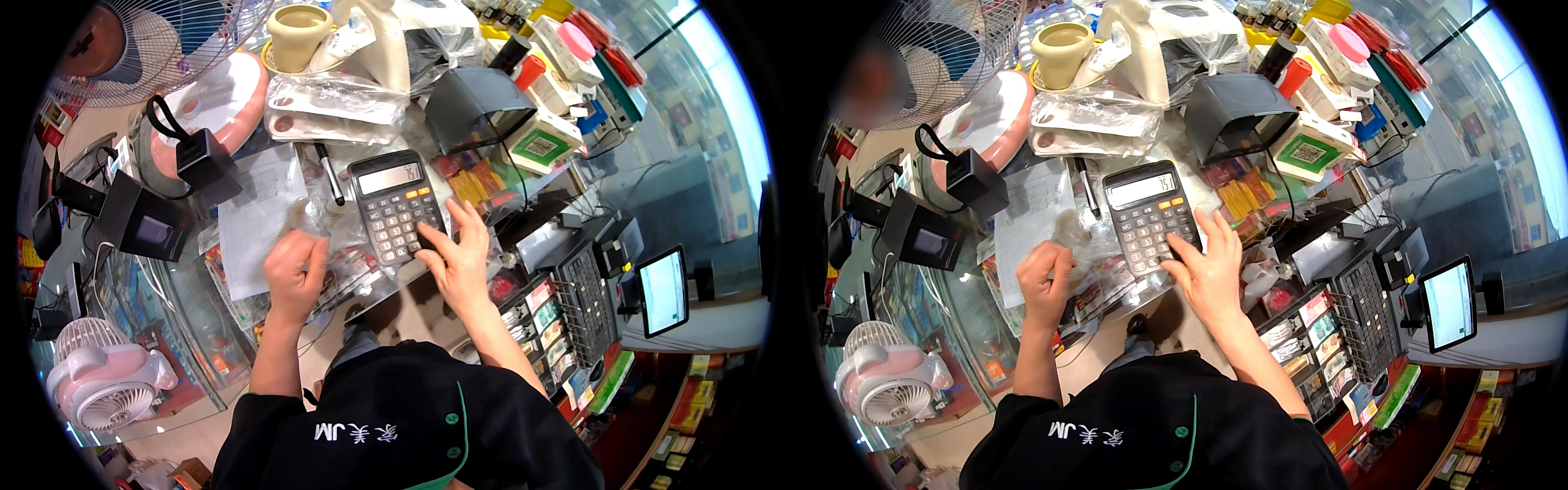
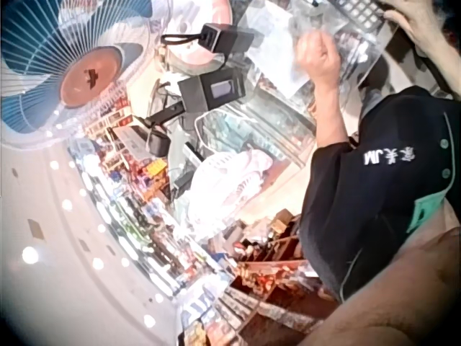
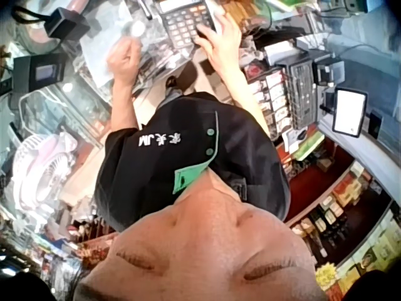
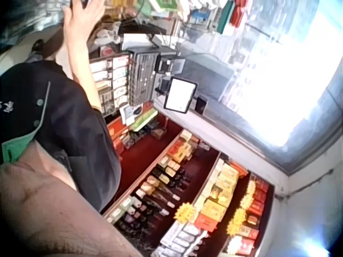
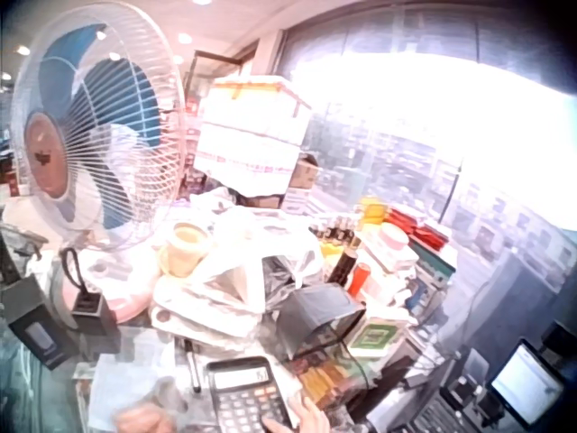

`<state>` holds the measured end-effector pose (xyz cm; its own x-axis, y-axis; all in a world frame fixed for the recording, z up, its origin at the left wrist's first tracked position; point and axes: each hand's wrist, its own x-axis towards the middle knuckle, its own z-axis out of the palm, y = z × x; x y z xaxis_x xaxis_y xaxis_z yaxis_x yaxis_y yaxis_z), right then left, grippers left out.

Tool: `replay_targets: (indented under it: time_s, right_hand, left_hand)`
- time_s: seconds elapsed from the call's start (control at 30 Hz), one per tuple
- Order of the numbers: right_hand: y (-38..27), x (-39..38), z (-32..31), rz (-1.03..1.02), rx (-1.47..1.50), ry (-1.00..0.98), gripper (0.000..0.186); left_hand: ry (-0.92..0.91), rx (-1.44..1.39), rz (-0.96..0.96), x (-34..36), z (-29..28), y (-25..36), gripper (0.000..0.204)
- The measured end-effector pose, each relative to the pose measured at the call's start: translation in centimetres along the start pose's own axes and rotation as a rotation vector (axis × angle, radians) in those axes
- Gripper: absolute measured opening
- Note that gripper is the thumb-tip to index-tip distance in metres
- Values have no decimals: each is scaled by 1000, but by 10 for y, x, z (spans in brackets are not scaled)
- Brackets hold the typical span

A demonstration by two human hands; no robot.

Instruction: The person counts stacks of banknotes by hand, separates them by denomination, and places them into a cash drawer. They use a calculator to tally amounts and later operate a computer mouse to interact with a point-of-sale system.

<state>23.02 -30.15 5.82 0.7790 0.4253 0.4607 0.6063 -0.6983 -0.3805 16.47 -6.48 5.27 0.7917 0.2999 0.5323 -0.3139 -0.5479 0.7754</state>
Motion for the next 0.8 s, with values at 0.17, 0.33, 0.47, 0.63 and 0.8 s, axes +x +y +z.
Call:
replay_targets:
  time_s: [0.17, 0.33, 0.47, 0.63, 0.8]
  right_hand:
    - [-19, 10, 16, -96, 41, -101, 38]
    - [-25, 18, 20, -116, 40, -117, 38]
    - [-29, 21, 23, -125, 27, -113, 38]
    - [-27, 18, 24, -82, -1, -126, 38]
    - [-10, -9, 10, -37, 27, -39, 36]
  left_hand:
    - [14, -28, 2, 1, -1, 3, 16]
    - [37, -17, 16, 0, -3, 3, 17]
    - [36, -16, 44, 2, -4, 5, 17]
    - [7, -23, 30, 1, -3, 7, 17]
    - [6, -29, 23, 0, -3, 7, 18]
